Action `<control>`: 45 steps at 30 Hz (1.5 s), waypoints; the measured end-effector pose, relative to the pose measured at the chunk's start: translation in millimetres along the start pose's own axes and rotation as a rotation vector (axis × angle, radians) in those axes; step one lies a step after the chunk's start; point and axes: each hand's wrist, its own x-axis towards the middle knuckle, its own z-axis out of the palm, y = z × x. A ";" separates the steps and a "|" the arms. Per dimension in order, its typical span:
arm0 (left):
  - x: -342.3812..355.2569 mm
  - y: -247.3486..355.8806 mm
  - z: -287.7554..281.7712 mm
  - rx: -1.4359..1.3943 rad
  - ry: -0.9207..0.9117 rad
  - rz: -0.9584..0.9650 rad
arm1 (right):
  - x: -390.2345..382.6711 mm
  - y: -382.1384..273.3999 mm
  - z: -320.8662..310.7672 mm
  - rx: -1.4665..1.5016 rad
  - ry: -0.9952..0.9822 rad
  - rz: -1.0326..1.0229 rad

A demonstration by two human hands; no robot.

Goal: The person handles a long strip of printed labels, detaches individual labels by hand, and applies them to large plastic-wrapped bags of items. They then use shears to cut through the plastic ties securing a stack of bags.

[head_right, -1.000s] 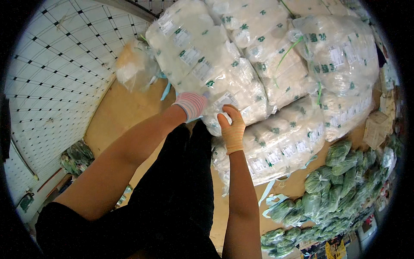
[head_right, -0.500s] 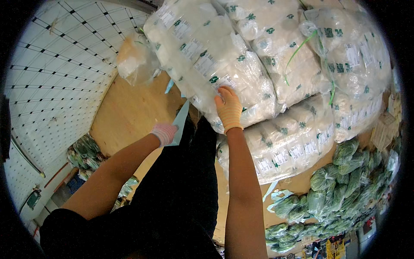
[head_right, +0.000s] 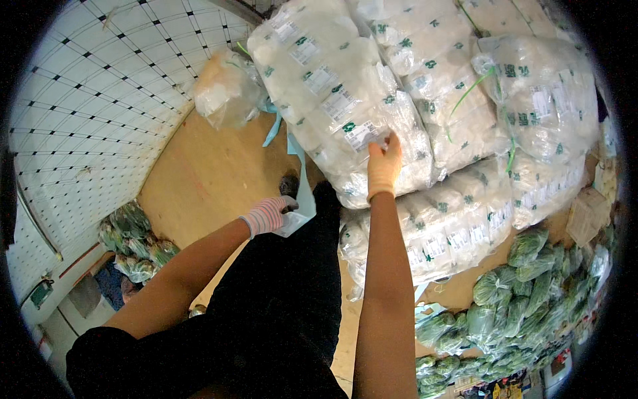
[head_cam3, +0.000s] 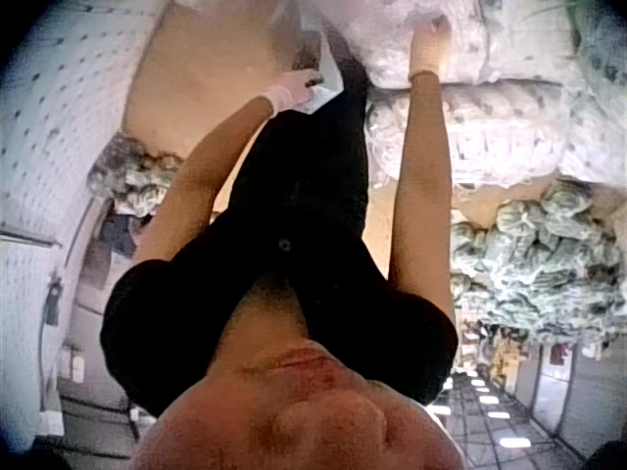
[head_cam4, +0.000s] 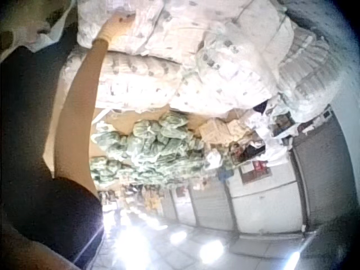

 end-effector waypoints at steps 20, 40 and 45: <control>-165.0 -13.1 -26.9 -1.245 0.175 0.563 | -256.9 -139.9 7.6 0.990 -0.191 0.176; -195.6 -58.8 -9.0 -1.209 0.035 0.743 | -312.1 -138.5 20.8 0.693 -0.278 0.015; -200.0 -72.9 -6.5 -0.942 0.133 0.729 | -329.0 -103.9 25.6 0.825 -0.497 0.347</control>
